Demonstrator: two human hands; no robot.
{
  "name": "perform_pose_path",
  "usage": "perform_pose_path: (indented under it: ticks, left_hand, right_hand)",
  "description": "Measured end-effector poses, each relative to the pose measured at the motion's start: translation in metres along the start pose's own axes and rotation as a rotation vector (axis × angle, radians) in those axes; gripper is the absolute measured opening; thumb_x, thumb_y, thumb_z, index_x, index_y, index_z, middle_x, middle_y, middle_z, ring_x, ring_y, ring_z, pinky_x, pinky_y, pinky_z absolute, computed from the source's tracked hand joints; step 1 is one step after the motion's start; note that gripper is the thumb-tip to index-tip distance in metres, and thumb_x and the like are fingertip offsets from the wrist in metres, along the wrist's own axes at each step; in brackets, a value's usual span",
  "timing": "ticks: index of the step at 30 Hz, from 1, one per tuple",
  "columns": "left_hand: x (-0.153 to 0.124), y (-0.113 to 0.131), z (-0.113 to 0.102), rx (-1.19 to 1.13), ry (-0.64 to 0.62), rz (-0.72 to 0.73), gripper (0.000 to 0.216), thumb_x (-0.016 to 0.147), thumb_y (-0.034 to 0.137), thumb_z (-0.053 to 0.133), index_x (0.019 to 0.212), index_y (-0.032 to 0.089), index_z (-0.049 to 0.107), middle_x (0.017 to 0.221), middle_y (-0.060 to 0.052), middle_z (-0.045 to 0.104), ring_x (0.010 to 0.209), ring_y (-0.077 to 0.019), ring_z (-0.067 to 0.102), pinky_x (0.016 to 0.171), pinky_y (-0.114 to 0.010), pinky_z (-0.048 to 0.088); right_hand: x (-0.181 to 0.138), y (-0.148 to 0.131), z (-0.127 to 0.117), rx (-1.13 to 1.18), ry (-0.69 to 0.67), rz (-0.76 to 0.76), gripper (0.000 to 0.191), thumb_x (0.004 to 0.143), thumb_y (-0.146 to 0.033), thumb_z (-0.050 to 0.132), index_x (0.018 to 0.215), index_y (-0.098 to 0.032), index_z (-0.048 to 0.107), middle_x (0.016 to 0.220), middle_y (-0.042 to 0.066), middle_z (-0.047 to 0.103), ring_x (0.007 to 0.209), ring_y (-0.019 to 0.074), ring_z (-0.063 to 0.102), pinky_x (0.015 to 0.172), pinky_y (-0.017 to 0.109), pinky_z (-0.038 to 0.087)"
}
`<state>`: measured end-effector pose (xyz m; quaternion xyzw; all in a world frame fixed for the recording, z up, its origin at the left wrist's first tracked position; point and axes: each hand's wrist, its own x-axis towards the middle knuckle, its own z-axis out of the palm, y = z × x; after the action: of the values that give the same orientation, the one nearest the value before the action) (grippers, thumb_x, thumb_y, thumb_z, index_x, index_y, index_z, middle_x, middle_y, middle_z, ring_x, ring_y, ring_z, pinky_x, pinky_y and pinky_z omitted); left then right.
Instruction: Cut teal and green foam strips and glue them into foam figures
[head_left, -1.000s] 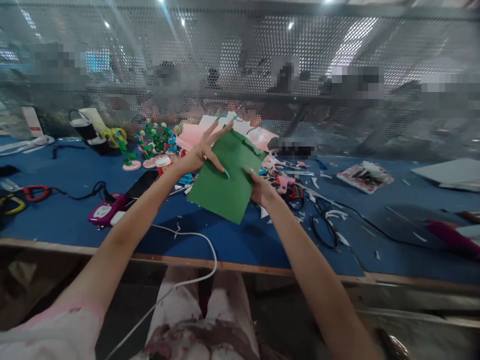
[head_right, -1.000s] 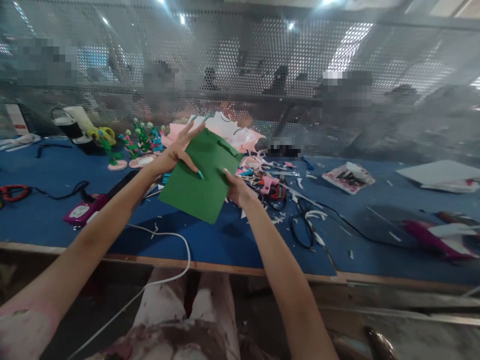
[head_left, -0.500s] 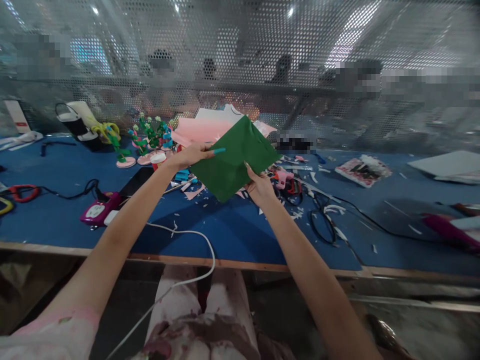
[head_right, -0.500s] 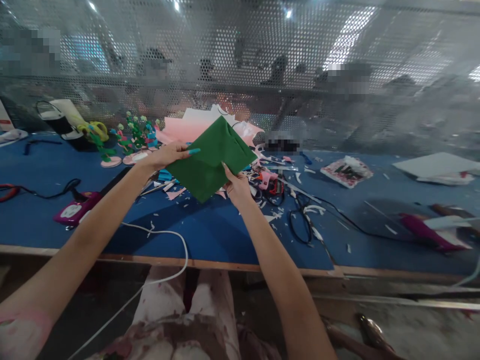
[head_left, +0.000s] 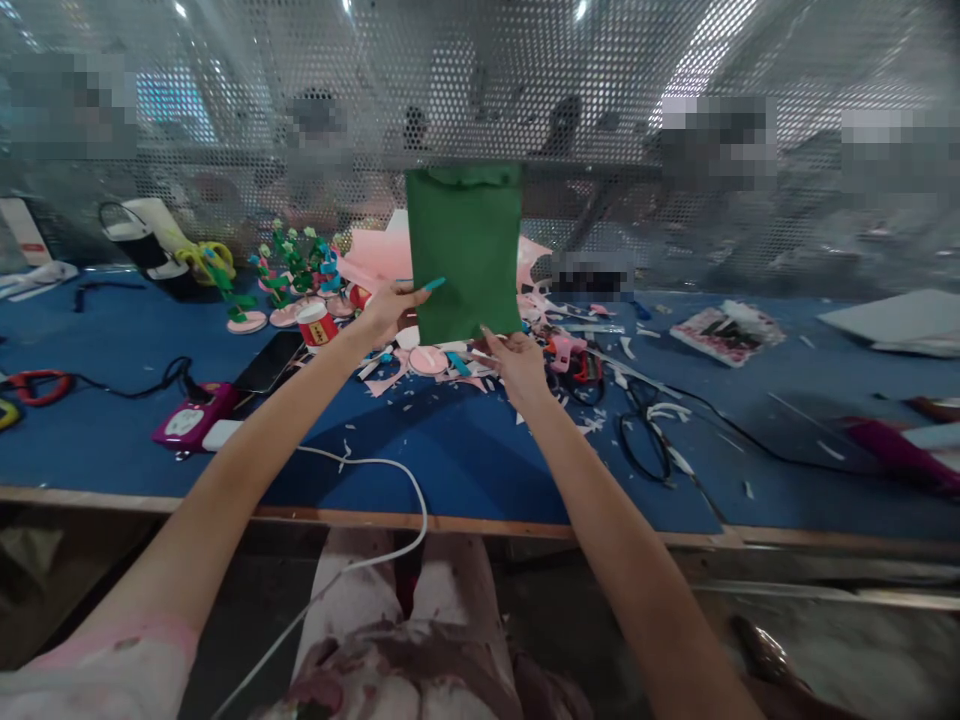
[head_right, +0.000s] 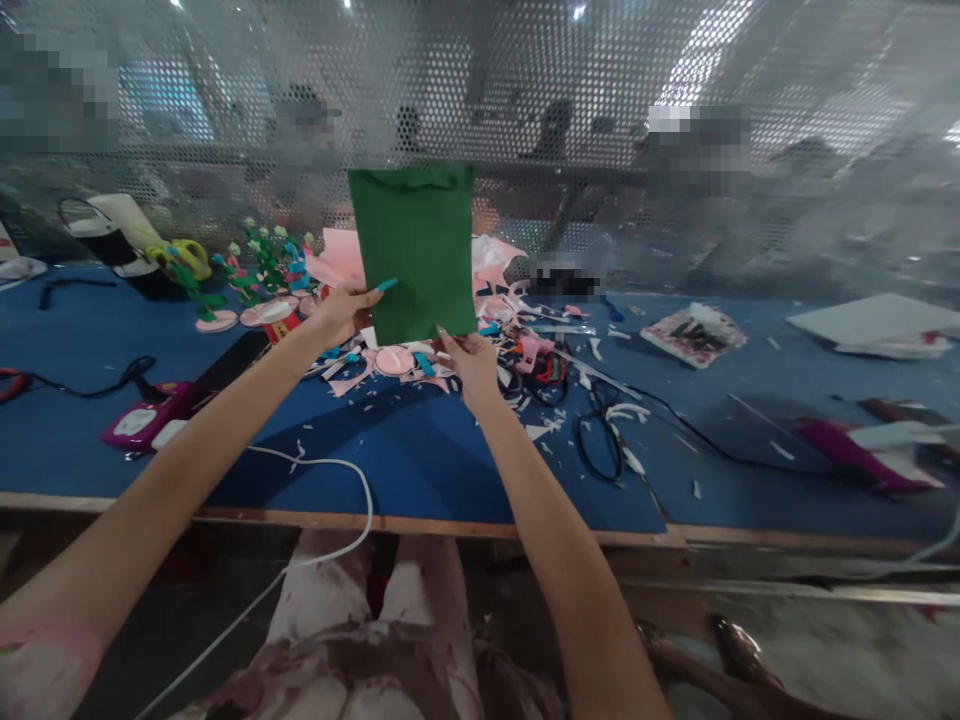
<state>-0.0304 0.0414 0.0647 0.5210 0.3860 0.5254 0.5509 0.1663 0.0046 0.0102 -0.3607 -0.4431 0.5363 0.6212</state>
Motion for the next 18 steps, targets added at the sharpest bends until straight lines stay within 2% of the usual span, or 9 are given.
perform_pose_path:
  ticks: [3, 6, 8, 12, 15, 18]
  left_hand:
    - [-0.001, -0.005, -0.007, 0.106, -0.147, -0.109, 0.023, 0.067, 0.014, 0.069, 0.090, 0.012, 0.065, 0.083, -0.008, 0.071, 0.078, -0.0212, 0.068, 0.081, -0.041, 0.054]
    - [-0.003, -0.013, -0.010, 0.100, -0.268, -0.175, 0.043, 0.063, 0.017, 0.074, 0.104, 0.013, 0.061, 0.088, -0.013, 0.071, 0.074, -0.0245, 0.068, 0.076, -0.046, 0.055]
    - [-0.002, -0.021, -0.007, 0.059, -0.266, -0.170, 0.047, 0.062, 0.023, 0.076, 0.105, 0.013, 0.060, 0.084, -0.013, 0.071, 0.068, -0.0245, 0.068, 0.074, -0.046, 0.055]
    - [-0.001, -0.038, 0.004, -0.064, -0.188, -0.143, 0.038, 0.063, 0.031, 0.076, 0.094, 0.013, 0.063, 0.079, -0.013, 0.071, 0.069, -0.0238, 0.068, 0.080, -0.045, 0.055]
    - [-0.003, -0.046, 0.012, -0.078, -0.227, -0.164, 0.035, 0.064, 0.033, 0.074, 0.091, 0.013, 0.065, 0.080, -0.014, 0.071, 0.072, -0.0246, 0.068, 0.083, -0.045, 0.054]
    - [-0.004, -0.044, 0.013, -0.048, -0.250, -0.179, 0.035, 0.063, 0.034, 0.074, 0.091, 0.013, 0.066, 0.083, -0.015, 0.071, 0.073, -0.0241, 0.068, 0.081, -0.043, 0.054]
  right_hand:
    - [0.008, 0.002, -0.008, -0.049, 0.114, -0.135, 0.028, 0.055, -0.036, 0.075, 0.074, -0.022, 0.061, 0.071, -0.003, 0.066, 0.067, 0.0119, 0.063, 0.065, 0.029, 0.057]
    - [0.013, 0.002, -0.014, -0.051, 0.127, -0.167, 0.028, 0.058, -0.036, 0.072, 0.078, -0.023, 0.059, 0.077, -0.004, 0.065, 0.070, 0.0114, 0.062, 0.067, 0.029, 0.055]
    - [0.012, 0.001, -0.014, -0.013, 0.106, -0.158, 0.028, 0.060, -0.036, 0.071, 0.083, -0.025, 0.059, 0.083, -0.003, 0.066, 0.076, 0.0118, 0.063, 0.070, 0.028, 0.054]
    - [0.005, -0.003, -0.007, 0.074, 0.018, -0.055, 0.032, 0.060, -0.035, 0.072, 0.090, -0.027, 0.060, 0.091, -0.002, 0.068, 0.085, 0.0148, 0.064, 0.073, 0.029, 0.054]
    - [0.001, -0.004, -0.001, 0.065, 0.006, 0.000, 0.033, 0.056, -0.031, 0.074, 0.087, -0.025, 0.062, 0.091, -0.002, 0.069, 0.090, 0.0184, 0.064, 0.074, 0.032, 0.056]
    - [0.003, -0.004, -0.001, 0.062, 0.040, -0.006, 0.030, 0.056, -0.029, 0.074, 0.083, -0.024, 0.063, 0.088, -0.001, 0.071, 0.094, 0.0197, 0.064, 0.076, 0.035, 0.056]
